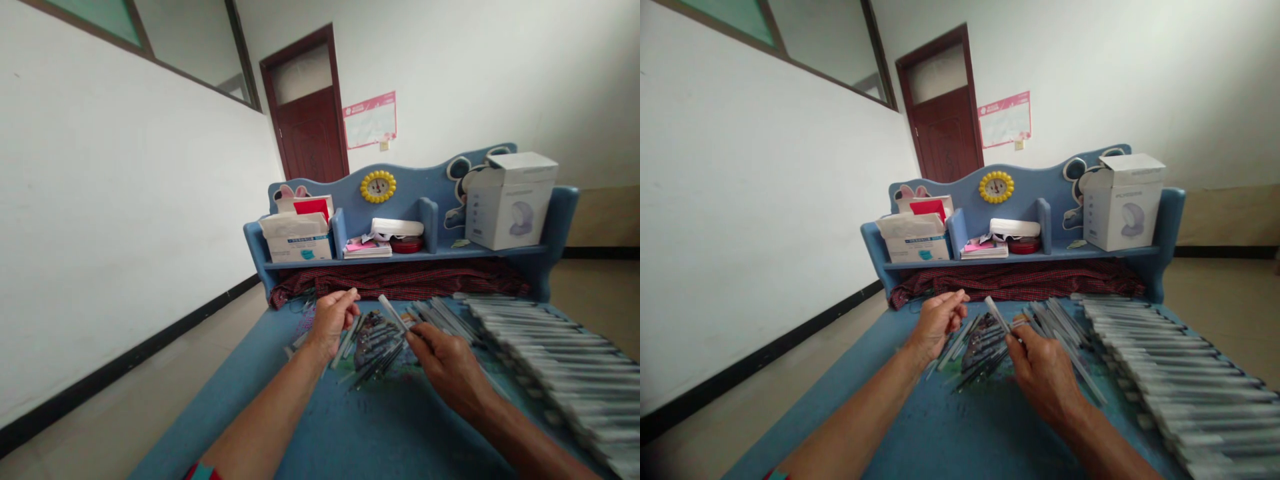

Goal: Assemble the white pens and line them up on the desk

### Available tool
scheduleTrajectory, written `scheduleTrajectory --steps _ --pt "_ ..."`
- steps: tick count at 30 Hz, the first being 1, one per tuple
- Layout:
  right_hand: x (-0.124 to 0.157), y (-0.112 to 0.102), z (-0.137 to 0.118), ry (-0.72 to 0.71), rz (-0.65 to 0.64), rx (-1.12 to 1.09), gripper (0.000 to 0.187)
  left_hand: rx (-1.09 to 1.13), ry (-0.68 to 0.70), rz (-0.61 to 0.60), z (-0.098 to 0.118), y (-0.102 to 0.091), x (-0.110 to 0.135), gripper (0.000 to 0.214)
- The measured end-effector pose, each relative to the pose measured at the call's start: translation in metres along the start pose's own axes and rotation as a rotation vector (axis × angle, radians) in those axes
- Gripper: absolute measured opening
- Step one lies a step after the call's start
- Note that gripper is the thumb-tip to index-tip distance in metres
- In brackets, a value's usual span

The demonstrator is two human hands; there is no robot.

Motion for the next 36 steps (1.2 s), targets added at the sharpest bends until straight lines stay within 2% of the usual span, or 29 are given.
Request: scheduleTrajectory --steps 5,9,15,21,30,36 --pt "0.0 0.003 0.0 0.0 -0.047 0.025 0.027 -0.22 0.052 0.107 -0.006 -0.031 -0.018 0.022" --pt "0.003 0.006 -0.004 -0.003 -0.091 0.027 0.027 -0.525 0.063 0.102 -0.016 -0.04 -0.025 0.008" --pt "0.003 0.01 -0.005 -0.012 -0.119 0.043 0.026 -1.002 0.084 0.003 -0.021 -0.03 -0.024 0.01" --pt "0.003 0.011 -0.009 -0.021 -0.114 0.056 0.025 -1.3 0.101 -0.098 -0.022 -0.015 -0.022 0.015" --pt "0.0 0.005 -0.017 -0.06 -0.09 0.133 0.024 -1.497 0.155 -0.22 -0.026 -0.003 -0.033 0.021" --pt "0.001 0.005 -0.023 -0.106 -0.131 0.192 0.024 -1.547 0.17 -0.248 -0.026 0.0 -0.032 0.019"
Point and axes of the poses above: each hand's wrist, its own x-axis away from the middle knuckle, its own y-axis out of the palm, z = x × y, the point moved 7 cm from there along -x, towards the middle knuckle, and after that the axes turned 4 degrees about x, right-handed, at the moved point
